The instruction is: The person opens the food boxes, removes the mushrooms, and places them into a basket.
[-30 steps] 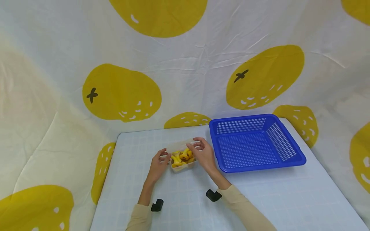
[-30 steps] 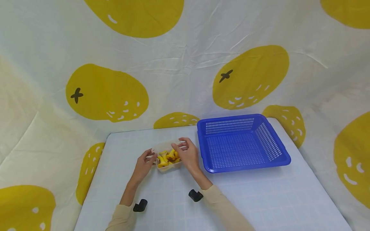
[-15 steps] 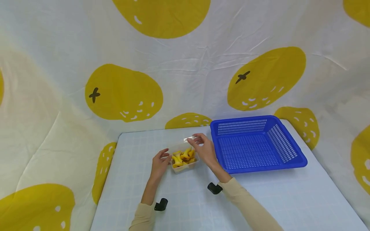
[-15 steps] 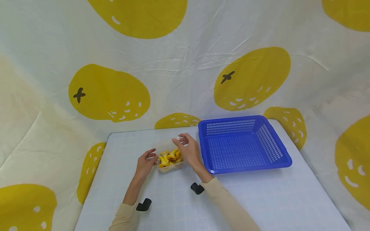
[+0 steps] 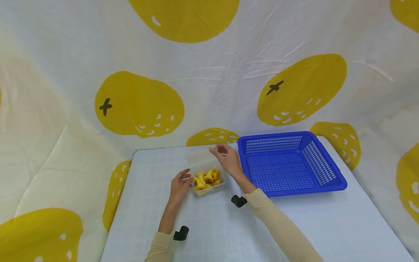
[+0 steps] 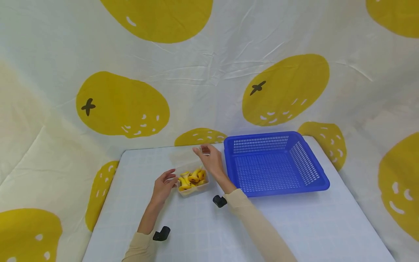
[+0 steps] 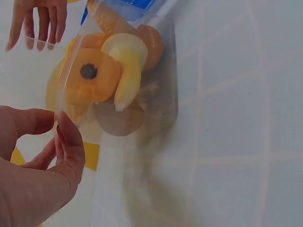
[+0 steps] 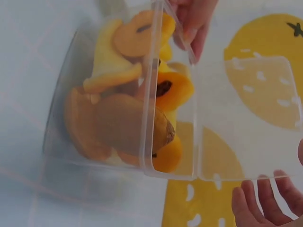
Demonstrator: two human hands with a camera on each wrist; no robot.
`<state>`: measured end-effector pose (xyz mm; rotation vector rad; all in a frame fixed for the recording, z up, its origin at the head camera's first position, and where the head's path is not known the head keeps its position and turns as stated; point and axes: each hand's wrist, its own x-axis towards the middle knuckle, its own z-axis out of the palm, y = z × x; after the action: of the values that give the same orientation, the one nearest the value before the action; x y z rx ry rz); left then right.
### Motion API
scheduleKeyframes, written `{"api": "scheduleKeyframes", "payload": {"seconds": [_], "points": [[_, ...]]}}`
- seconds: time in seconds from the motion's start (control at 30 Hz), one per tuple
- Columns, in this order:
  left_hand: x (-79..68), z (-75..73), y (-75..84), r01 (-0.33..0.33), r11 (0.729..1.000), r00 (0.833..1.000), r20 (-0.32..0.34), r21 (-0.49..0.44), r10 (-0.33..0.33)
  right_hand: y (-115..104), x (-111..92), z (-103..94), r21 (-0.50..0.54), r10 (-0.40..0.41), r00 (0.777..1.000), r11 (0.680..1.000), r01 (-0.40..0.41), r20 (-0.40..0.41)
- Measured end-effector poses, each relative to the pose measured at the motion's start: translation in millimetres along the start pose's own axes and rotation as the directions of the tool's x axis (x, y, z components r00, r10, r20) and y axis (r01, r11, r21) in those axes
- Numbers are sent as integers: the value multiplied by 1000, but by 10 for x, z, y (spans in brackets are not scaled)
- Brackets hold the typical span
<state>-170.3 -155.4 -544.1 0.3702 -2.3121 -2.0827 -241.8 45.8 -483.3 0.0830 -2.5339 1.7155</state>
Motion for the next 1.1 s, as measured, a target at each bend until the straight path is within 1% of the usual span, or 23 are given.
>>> {"api": "scheduleKeyframes", "payload": {"seconds": [0.1, 0.17, 0.23, 0.33, 0.37, 0.53, 0.67, 0.8, 0.9, 1.03, 1.1], "points": [[-74, -5, 128, -2, 1000, 1000, 5, 2, 2, 12, 63, 33, -14, -36, 999, 999, 36, -16], [-73, 2, 124, -5, 1000, 1000, -13, 0, 5, 26, 100, 64, -14, -71, 997, 997, 70, -31], [-65, 20, 112, 3, 1000, 999, -45, 2, -3, 42, 137, 96, -7, -106, 993, 994, 106, -50], [8, 44, -7, 12, 1000, 995, -100, -16, -14, 65, 185, 136, 1, -151, 985, 988, 152, -79], [14, 52, -9, 13, 1000, 994, -112, -20, -16, 75, 201, 145, 0, -159, 983, 987, 160, -87], [35, 77, -16, 12, 999, 991, -134, -45, -18, 147, 273, 184, 25, -192, 976, 980, 196, -105], [38, 78, -10, 32, 998, 989, -144, -48, -39, 220, 307, 204, 28, -184, 980, 982, 187, -79], [43, 85, -23, 45, 998, 988, -145, -45, -51, 285, 304, 207, 4, -145, 989, 989, 145, -20], [38, 92, -26, 54, 997, 989, -138, -51, -61, 321, 296, 200, -12, -122, 992, 992, 122, 17], [15, 98, -18, 57, 997, 989, -132, -56, -64, 360, 284, 201, -26, -93, 995, 995, 94, 34], [1, 104, -22, 57, 997, 989, -134, -61, -65, 386, 275, 210, -23, -66, 998, 998, 67, 24]]}}
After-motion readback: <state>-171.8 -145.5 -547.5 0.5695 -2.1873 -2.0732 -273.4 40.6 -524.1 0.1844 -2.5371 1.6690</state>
